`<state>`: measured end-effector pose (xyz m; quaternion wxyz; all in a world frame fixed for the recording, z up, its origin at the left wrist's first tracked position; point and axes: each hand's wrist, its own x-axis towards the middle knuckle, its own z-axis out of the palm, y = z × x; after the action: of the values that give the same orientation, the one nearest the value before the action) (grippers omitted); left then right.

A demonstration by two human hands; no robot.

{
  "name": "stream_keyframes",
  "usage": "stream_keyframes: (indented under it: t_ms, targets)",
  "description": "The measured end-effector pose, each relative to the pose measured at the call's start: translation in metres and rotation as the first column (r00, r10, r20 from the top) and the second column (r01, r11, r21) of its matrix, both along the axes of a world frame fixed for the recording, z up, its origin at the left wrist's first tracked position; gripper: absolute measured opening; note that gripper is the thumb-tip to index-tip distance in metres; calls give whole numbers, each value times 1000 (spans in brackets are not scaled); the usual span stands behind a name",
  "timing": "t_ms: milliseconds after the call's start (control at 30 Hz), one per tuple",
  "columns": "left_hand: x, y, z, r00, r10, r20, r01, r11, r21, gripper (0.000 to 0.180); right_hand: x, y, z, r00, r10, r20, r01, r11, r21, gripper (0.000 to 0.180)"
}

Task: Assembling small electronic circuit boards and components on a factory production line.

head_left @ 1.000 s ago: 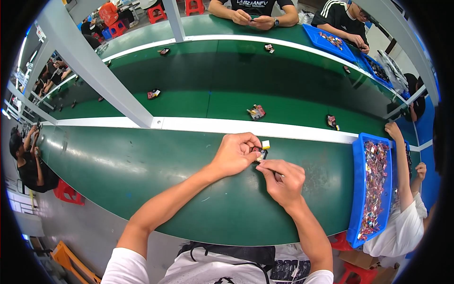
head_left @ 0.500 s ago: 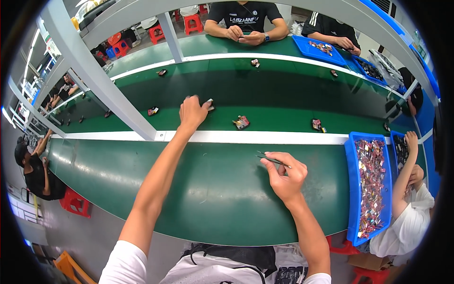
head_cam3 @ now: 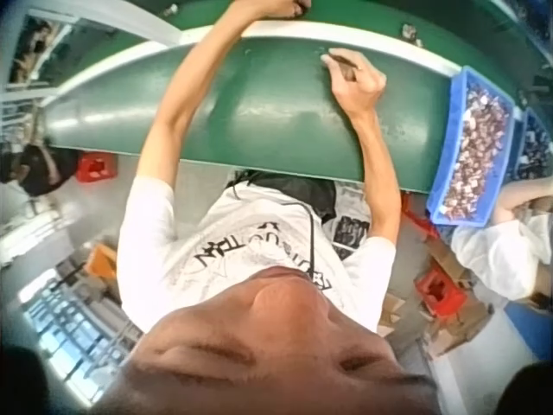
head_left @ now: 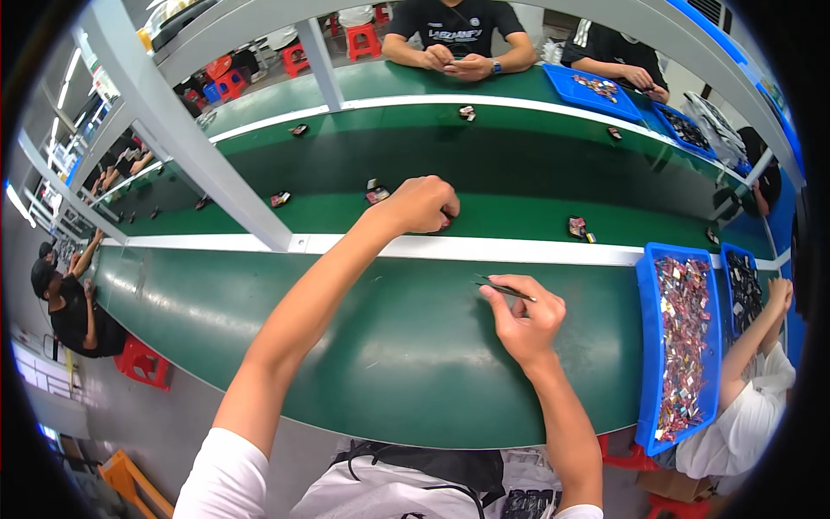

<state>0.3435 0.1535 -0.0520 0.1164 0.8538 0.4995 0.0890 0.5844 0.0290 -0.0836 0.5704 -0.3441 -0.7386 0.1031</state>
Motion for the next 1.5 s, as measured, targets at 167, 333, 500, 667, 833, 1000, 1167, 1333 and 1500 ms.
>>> stream_keyframes:
  t_ms: [167,333,500,667,833,1000,1167,1333,1500]
  targets:
    - [-1,-6,-2,998,71,1,-71,997,35,9,5,0,-2,1000,-5,13,5,1000,-9,18]
    - [-24,-11,2,995,91,50,-91,996,-12,12,8,1,-4,1000,-1,21,1,1000,-8,17]
    - [-20,-47,30,717,379,586,-158,906,-393,14,18,3,-7,1000,-15,27,16,1000,-27,17]
    - [6,-80,-9,367,467,805,12,862,-506,25,22,7,-13,998,-18,-65,7,987,-158,17]
    - [41,-104,-36,208,495,843,54,855,-516,25,28,10,-7,948,-110,-300,-26,909,-416,14]
    - [60,-117,-50,247,499,830,-15,859,-512,20,39,11,-7,875,-141,-463,-153,827,-541,17]
    - [66,-119,-54,235,477,847,13,869,-494,18,37,-1,-6,900,-18,-436,-266,769,-581,18]
    - [65,-116,-60,234,436,869,39,889,-456,18,28,-1,-21,941,45,-336,-226,824,-520,17]
    - [65,-117,-59,236,420,876,39,897,-440,18,23,-1,-22,970,22,-243,-145,855,-498,16]
